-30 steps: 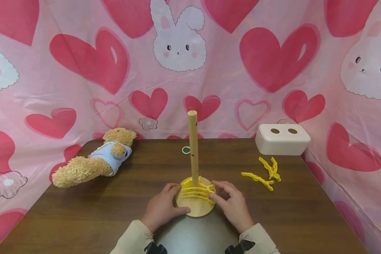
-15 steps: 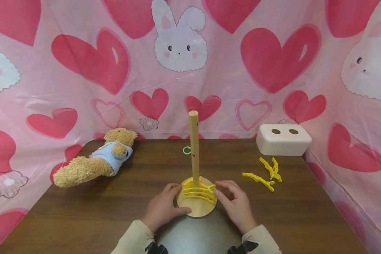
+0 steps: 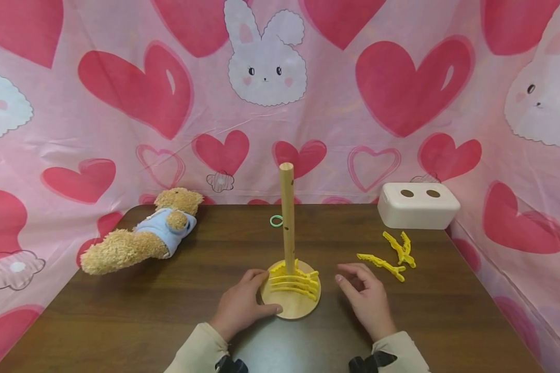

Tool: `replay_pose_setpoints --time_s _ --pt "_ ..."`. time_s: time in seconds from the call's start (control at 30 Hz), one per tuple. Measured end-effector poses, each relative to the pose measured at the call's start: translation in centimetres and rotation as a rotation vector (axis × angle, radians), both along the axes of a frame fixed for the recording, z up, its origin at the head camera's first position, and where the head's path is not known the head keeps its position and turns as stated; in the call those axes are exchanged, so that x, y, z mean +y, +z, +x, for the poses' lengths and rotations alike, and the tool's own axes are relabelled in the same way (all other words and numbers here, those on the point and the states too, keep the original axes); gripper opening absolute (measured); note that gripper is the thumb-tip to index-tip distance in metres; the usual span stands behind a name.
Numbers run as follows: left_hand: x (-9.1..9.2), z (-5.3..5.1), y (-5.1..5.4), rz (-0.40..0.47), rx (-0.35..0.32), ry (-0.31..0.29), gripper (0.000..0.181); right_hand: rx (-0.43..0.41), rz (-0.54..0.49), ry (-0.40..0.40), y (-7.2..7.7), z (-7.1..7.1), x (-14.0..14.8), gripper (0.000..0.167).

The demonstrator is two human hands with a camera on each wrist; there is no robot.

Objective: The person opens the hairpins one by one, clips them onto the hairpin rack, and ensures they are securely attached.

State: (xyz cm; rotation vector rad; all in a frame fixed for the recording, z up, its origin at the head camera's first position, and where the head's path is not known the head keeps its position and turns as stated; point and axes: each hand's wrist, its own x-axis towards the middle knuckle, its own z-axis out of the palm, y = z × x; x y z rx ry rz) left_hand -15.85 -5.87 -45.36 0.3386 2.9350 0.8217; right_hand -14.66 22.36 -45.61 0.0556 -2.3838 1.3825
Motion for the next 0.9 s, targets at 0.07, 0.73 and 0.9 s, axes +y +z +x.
replay_pose_setpoints --time_s 0.07,0.73,0.9 --pt "0.0 0.0 0.0 0.003 0.000 0.001 0.091 -0.006 0.009 -0.014 0.0 -0.1 0.4 0.021" --pt "0.0 0.0 -0.1 -0.005 0.009 -0.005 0.092 -0.038 0.003 -0.283 0.3 -0.7 5.9 0.025" --pt "0.0 0.0 -0.1 -0.001 0.008 -0.005 0.092 -0.084 0.002 -0.332 0.1 -0.9 7.5 0.032"
